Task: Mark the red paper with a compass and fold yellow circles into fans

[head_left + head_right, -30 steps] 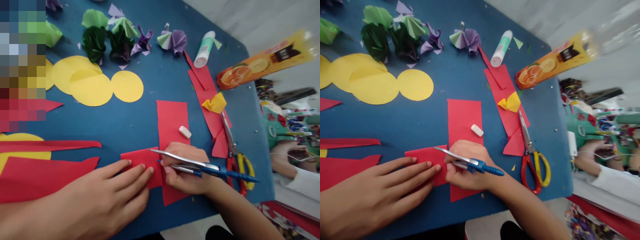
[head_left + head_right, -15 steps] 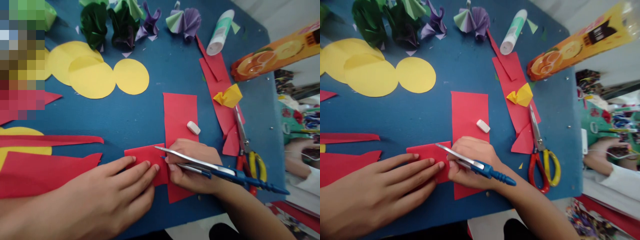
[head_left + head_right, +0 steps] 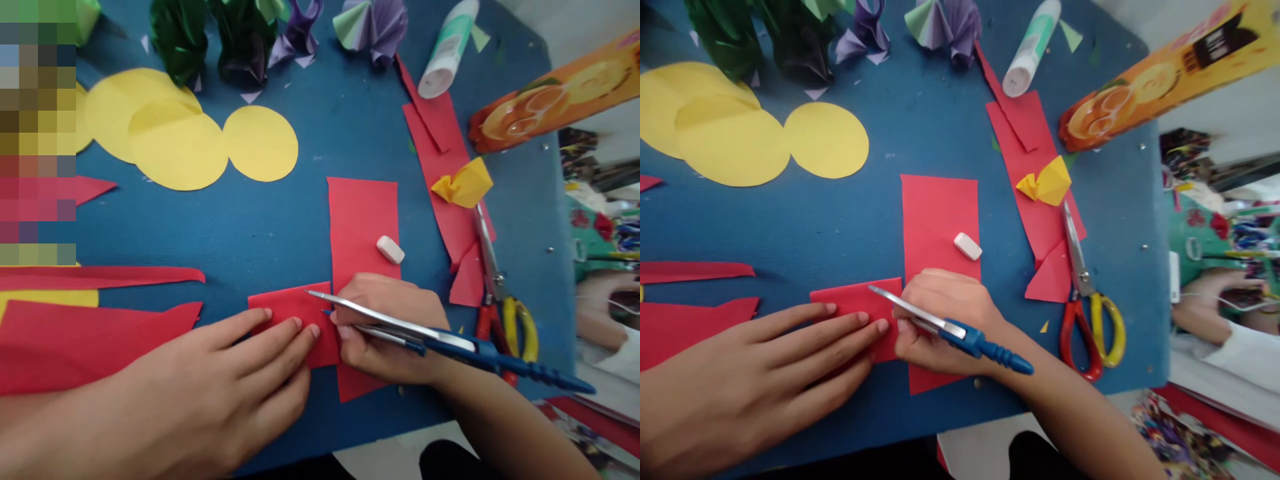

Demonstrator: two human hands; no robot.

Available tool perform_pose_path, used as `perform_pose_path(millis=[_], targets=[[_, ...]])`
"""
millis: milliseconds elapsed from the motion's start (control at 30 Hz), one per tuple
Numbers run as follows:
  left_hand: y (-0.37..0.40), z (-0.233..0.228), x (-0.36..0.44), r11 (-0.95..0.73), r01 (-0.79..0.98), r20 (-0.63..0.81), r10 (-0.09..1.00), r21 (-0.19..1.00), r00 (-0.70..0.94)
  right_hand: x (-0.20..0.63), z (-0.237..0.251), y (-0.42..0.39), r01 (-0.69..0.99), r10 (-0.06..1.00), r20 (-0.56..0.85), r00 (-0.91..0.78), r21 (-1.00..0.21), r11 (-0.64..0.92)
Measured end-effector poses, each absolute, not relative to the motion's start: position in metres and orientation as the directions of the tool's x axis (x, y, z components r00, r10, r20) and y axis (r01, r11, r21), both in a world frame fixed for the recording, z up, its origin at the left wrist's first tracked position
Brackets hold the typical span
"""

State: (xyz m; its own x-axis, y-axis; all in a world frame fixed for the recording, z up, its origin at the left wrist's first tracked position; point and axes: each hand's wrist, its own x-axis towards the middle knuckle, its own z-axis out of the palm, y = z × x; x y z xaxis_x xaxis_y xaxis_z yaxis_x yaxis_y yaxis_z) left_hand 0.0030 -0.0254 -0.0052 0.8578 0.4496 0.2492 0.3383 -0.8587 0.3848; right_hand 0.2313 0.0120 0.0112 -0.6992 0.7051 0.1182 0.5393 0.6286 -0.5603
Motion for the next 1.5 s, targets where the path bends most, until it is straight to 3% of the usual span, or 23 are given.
perform_pose_path(millis=[300,733,1133,1500], targets=[[-0.026,-0.004,0.002,-0.874,0.330,0.233,0.425,0.357,0.874,0.233,0.005,0.009,0.422,0.699,0.154,-0.698,-0.701,0.575],[-0.022,-0.008,0.001,-0.888,0.289,0.265,0.394,0.359,0.880,0.231,0.006,0.010,0.399,0.692,0.120,-0.712,-0.742,0.539],[-0.022,-0.005,0.000,-0.883,0.276,0.239,0.383,0.380,0.892,0.236,0.014,0.019,0.512,0.612,0.034,-0.790,-0.512,0.690],[-0.024,-0.004,0.000,-0.881,0.296,0.235,0.396,0.369,0.888,0.232,0.014,0.019,0.567,0.668,0.045,-0.742,-0.489,0.663]])
